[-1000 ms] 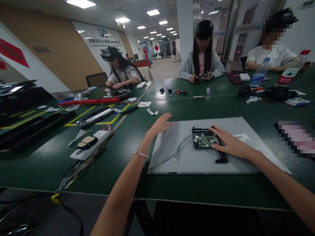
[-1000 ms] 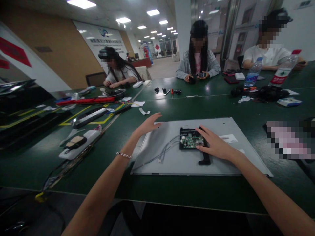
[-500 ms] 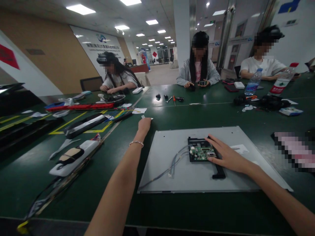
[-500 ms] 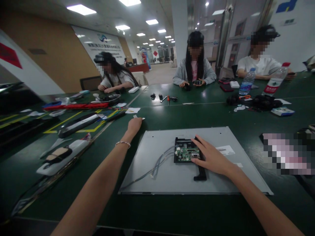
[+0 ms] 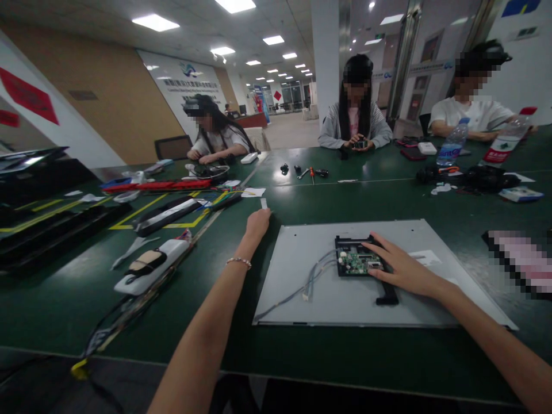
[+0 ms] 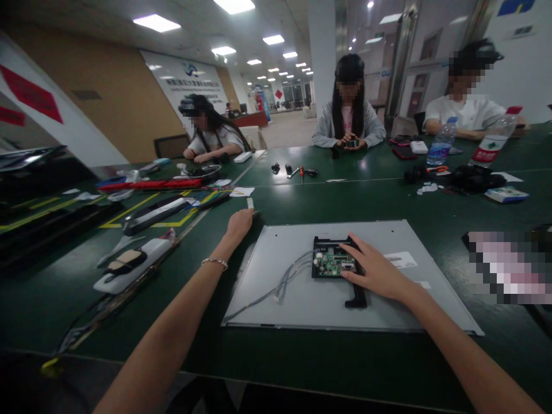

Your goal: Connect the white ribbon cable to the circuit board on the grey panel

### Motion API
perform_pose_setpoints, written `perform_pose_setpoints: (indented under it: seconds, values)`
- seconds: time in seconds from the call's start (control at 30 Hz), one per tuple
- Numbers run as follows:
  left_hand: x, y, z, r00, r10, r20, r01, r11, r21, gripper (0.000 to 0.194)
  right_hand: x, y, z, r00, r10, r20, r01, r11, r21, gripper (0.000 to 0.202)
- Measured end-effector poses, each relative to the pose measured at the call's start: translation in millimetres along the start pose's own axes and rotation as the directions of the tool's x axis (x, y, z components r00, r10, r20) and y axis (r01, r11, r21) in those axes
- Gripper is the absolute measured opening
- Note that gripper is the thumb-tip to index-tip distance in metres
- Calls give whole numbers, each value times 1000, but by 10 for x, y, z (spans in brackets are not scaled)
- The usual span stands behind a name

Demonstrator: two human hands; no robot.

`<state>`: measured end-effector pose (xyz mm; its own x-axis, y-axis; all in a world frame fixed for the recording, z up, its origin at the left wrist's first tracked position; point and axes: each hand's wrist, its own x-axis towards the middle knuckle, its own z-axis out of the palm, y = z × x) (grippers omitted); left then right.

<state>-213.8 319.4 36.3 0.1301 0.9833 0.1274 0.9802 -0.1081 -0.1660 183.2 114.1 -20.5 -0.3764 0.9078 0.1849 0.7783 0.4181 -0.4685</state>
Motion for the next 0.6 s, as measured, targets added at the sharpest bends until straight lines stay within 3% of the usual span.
perform_pose_setpoints:
  seconds: [0.17,0.3,0.5,0.6]
  values:
    - [-194,-10,-88,1000,19,-21,-18,996,83,37,-3,38,3,1000,4,12,-4,1000,1,66]
    - [-369,120,-161,995,63,-73,-57,994,93,33,-8,39,-11,1000,-7,7,6,1000,16,69]
    - [-727,698,-372,957,227,-179,-229,973,7,33,-19,35,-22,999,-23,-28,24,998,52,78]
    - [-892,1072,-501,932,329,-151,-337,941,-33,31,-25,36,-21,999,-23,-34,25,998,58,80]
